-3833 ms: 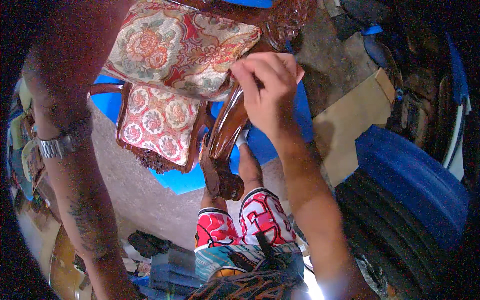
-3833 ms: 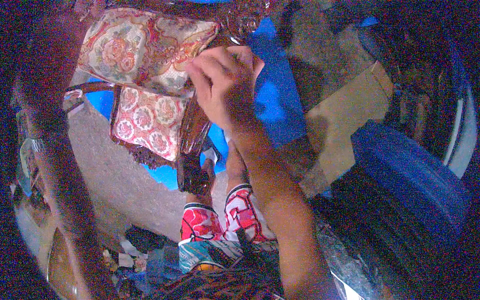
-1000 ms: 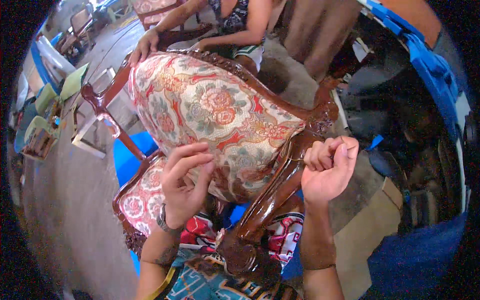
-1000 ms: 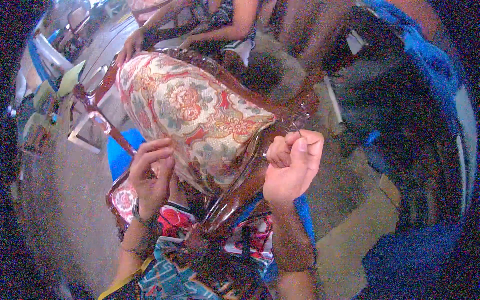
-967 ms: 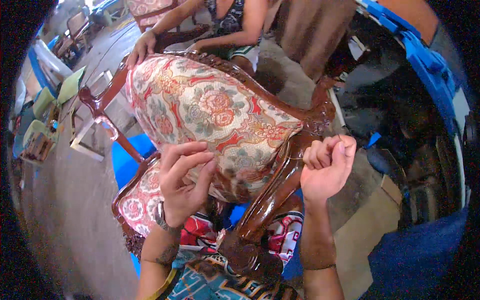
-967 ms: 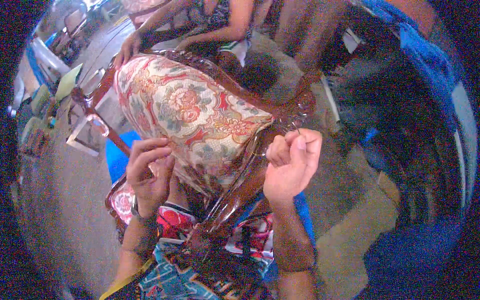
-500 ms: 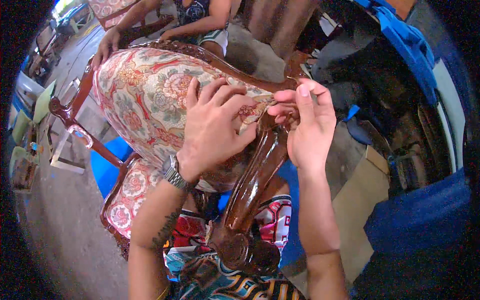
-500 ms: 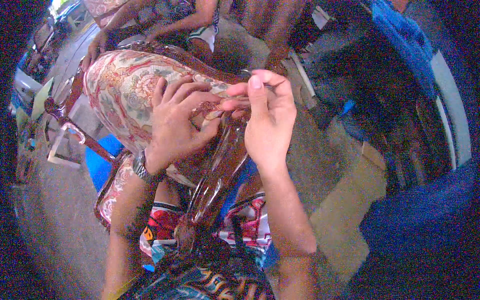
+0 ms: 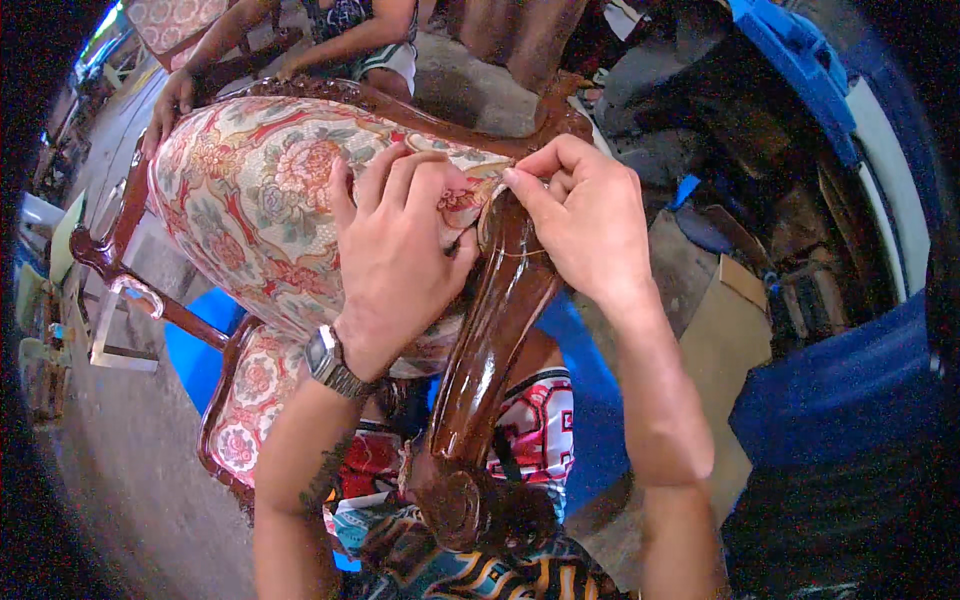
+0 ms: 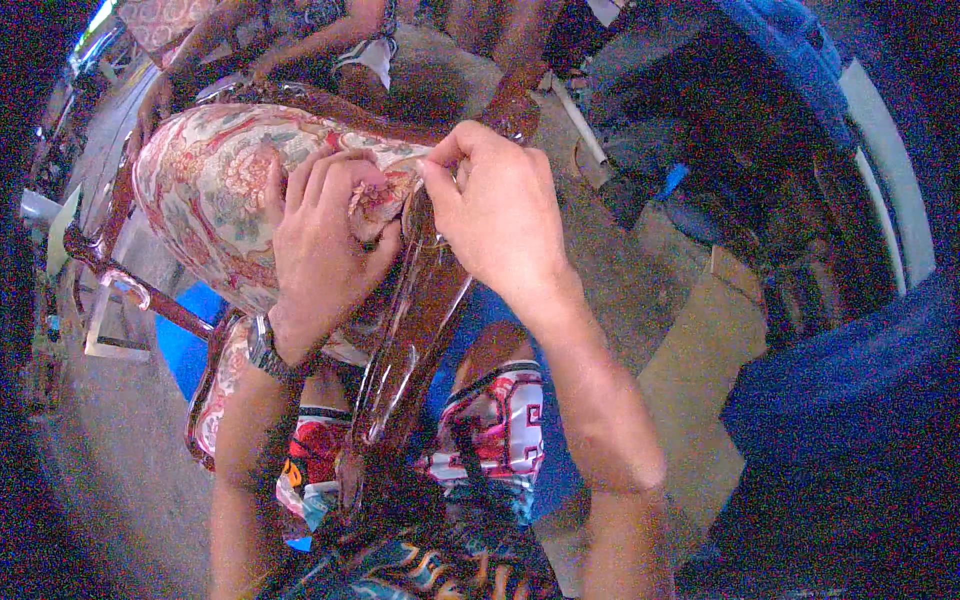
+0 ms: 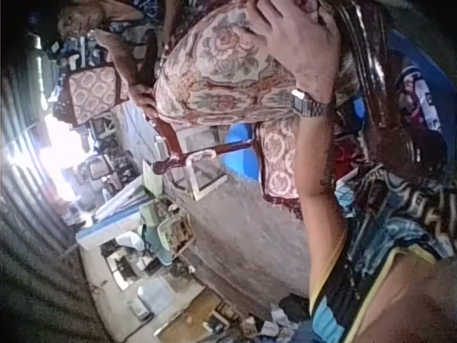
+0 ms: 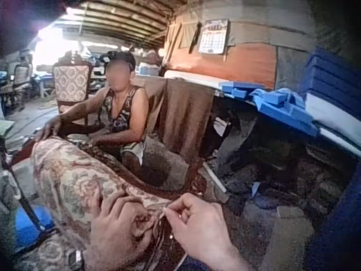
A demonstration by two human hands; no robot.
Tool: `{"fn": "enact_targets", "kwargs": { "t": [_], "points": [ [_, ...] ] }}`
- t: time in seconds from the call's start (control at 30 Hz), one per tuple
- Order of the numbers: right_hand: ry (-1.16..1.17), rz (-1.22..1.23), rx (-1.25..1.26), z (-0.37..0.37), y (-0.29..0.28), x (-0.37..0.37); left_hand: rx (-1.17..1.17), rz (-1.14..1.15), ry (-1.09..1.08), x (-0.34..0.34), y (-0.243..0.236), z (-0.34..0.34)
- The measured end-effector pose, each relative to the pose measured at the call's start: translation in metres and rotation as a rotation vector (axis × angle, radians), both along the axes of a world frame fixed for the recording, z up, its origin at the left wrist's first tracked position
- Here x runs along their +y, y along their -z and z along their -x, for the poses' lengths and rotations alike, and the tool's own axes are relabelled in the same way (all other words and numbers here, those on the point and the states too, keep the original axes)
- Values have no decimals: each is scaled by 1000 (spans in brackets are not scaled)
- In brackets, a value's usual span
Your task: The person trims the upholstery fabric on a wooden chair using a utility knife, then stitches the edge of the fabric along the chair frame using a needle and thread.
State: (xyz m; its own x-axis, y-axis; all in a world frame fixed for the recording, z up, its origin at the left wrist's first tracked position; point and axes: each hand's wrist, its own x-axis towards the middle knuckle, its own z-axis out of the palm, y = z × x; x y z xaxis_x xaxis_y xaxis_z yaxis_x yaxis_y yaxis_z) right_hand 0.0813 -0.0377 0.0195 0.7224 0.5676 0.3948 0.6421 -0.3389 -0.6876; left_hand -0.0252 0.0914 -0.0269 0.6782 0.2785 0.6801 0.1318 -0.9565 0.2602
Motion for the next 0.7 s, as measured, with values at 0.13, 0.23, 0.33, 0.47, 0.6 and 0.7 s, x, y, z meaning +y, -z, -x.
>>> {"fn": "enact_targets", "kwargs": {
  "t": [0.13,0.23,0.33,0.47,0.6,0.7],
  "points": [
    [9,25,-51,1,0,1,-82,-6,66,5,3,2],
    [24,-6,3,-2,3,3,-136,-32,126,8,9,3],
    [19,-24,52,-5,4,5,-136,-54,123,9,13,2],
    [16,-7,71,-5,3,2,-138,-99,172,8,11,5],
    [8,61,11,-1,0,-1,-90,-103,171,5,2,11],
    [-17,17,-122,-1,3,0,-66,-59,130,1,1,8]
  ]
}}
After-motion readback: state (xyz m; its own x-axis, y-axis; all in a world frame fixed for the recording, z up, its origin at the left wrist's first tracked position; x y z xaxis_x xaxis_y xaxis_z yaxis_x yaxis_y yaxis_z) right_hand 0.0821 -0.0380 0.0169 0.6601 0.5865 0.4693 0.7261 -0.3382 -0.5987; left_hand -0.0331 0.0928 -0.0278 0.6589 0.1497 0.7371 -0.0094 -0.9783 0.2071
